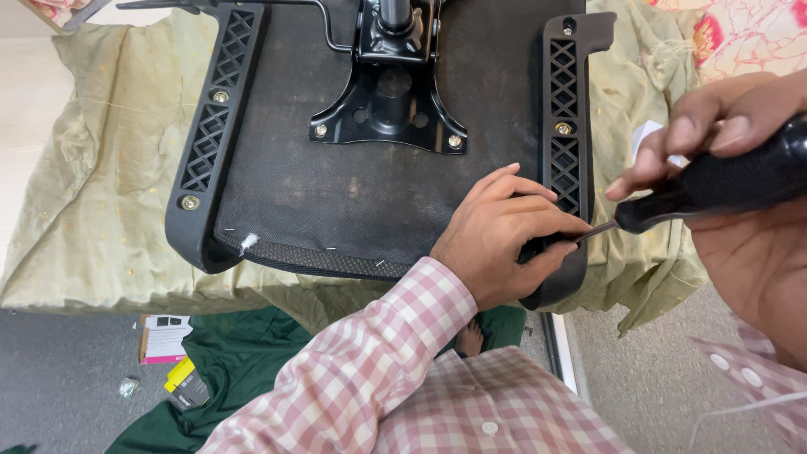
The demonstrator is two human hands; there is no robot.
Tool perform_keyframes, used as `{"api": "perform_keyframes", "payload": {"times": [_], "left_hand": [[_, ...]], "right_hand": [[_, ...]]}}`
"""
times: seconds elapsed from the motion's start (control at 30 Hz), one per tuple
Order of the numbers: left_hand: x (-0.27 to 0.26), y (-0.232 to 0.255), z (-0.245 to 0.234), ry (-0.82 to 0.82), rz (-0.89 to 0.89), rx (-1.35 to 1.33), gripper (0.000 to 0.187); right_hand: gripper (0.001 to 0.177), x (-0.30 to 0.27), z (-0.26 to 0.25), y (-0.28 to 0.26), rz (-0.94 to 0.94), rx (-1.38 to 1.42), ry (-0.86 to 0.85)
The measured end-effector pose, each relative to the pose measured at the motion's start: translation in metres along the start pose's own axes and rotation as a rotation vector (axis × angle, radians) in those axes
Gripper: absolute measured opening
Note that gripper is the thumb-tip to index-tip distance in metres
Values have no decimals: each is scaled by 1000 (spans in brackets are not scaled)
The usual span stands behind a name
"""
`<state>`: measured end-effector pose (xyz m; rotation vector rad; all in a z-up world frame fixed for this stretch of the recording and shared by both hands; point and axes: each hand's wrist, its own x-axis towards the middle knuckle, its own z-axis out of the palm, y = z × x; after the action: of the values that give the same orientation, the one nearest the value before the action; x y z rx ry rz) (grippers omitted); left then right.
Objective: The person attaches armrests to an office chair using a screwdriver. They insert screws into the armrest brackets and tighten them, then flip the chair upright to show the completed assembly.
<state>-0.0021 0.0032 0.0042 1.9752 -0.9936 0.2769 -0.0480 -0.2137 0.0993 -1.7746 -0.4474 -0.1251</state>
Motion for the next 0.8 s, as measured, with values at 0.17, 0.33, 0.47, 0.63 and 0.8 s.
{"api": "perform_keyframes", "payload": {"times": [0.17, 0.33, 0.47, 0.63, 0.8], "left_hand": [[1, 0, -1, -15, 0, 6, 21], [2, 0, 0, -12, 1, 9, 21], [0, 0, -1, -9, 1, 5, 21], [0, 0, -2, -13, 8, 10, 20], [0, 0, -1, 0, 9, 4, 22]], "right_hand": [[40, -5, -16, 6, 87, 32, -49], [25, -7, -15, 17, -37, 178, -34], [23, -8, -11, 15, -75, 189, -55], [21, -8, -9, 11, -30, 216, -33], [19, -12, -13, 19, -70, 219, -17]]}}
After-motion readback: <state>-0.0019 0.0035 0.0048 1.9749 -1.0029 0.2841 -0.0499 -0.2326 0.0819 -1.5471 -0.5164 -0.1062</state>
